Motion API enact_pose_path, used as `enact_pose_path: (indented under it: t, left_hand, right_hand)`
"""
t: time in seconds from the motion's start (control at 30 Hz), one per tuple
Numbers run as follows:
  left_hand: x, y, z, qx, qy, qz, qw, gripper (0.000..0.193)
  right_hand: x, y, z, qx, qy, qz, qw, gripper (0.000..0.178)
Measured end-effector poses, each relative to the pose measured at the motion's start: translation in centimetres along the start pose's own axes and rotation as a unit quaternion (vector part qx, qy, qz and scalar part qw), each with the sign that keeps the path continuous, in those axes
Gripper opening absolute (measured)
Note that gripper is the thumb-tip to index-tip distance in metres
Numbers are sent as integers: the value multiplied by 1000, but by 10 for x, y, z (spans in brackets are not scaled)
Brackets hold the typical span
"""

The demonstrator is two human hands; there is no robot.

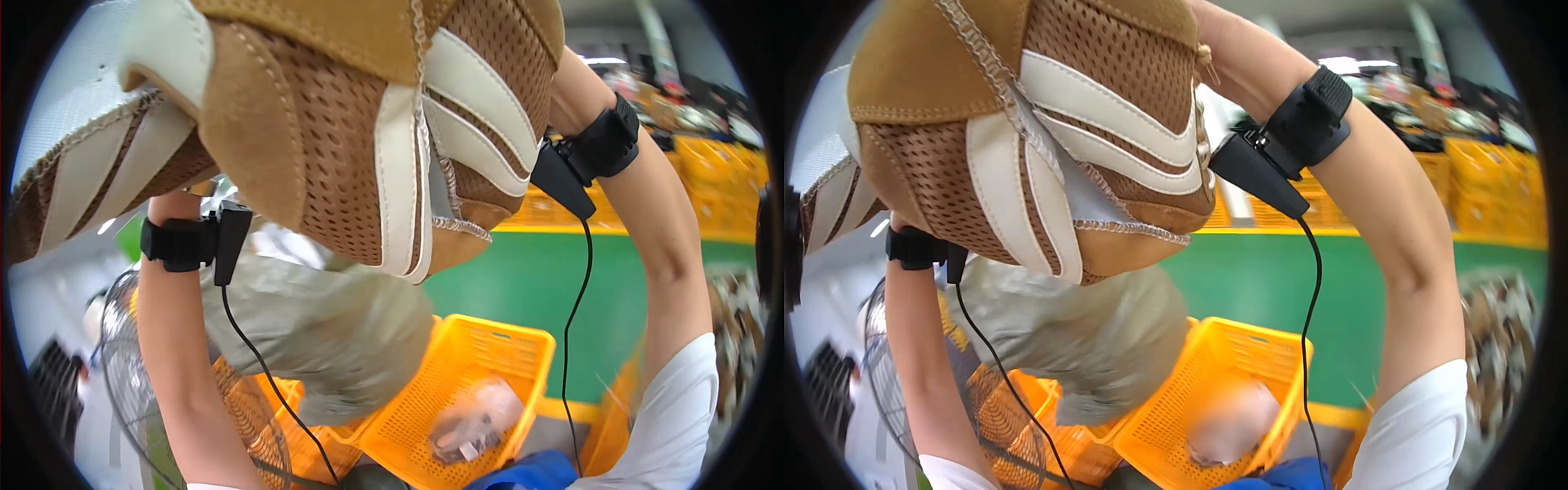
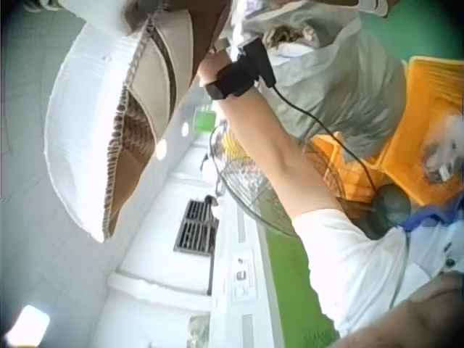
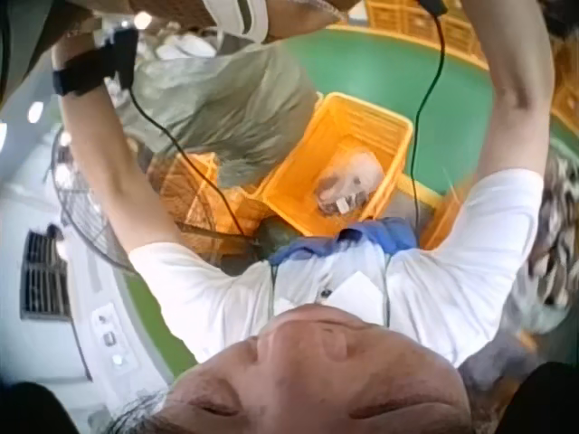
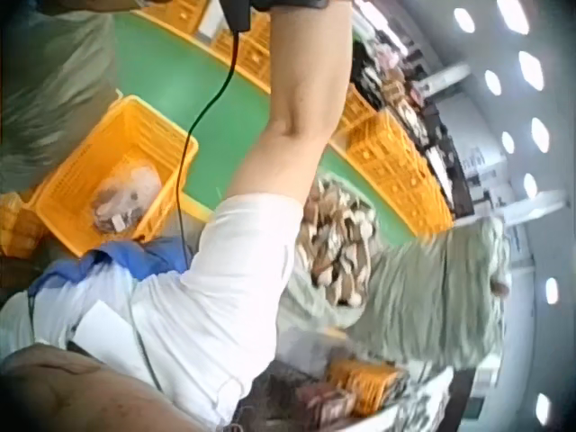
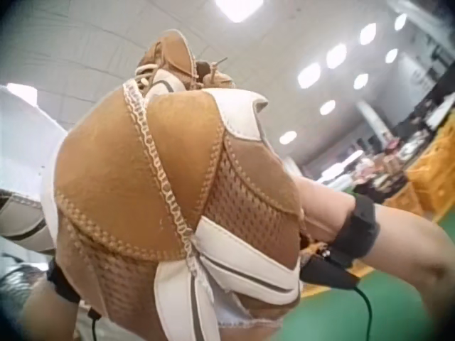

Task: The recorder is assembling and organizing shoes and shoe lasts on a production line in a manufacturing facility.

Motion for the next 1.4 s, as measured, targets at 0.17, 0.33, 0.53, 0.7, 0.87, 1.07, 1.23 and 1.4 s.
enact_pose_path:
  t: [0.17, 0.33, 0.53, 0.7, 0.87, 1.07, 1.23, 1.4]
  left_hand:
    - [-116, 37, 81, 47, -141, 213, 966, 58]
    - [-293, 31, 110, 88, -232, 367, 897, 59]
    - [-529, -33, 163, 150, -325, 553, 752, 61]
    - [-715, -113, 125, 147, -375, 684, 608, 62]
    - [-870, -194, 134, 180, -389, 740, 519, 63]
    - [-1060, -327, 116, 223, -422, 799, 367, 64]
    - [-1163, -415, 180, 302, -396, 801, 332, 65]
    - [-1211, -474, 297, 433, -330, 768, 337, 66]
  right_hand:
    - [62, -171, 1, -150, -155, 135, 967, 36]
    - [147, -313, 38, -251, -247, 215, 911, 37]
    - [268, -489, 76, -420, -329, 297, 792, 37]
    - [418, -593, 141, -551, -403, 327, 654, 38]
    - [489, -708, 178, -649, -397, 340, 553, 38]
    - [565, -827, 265, -777, -371, 330, 386, 39]
    - [554, -933, 297, -849, -293, 294, 326, 40]
    - [513, -1038, 282, -895, -191, 232, 329, 41]
Point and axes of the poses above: each hand's wrist, its own y-axis towards the middle knuckle, its own z-axis out of the palm, x = y × z, the point moved 3 cm from there along y, towards the middle knuckle, and after that the axes turned 10 degrees about z, right-handed, at the moved point
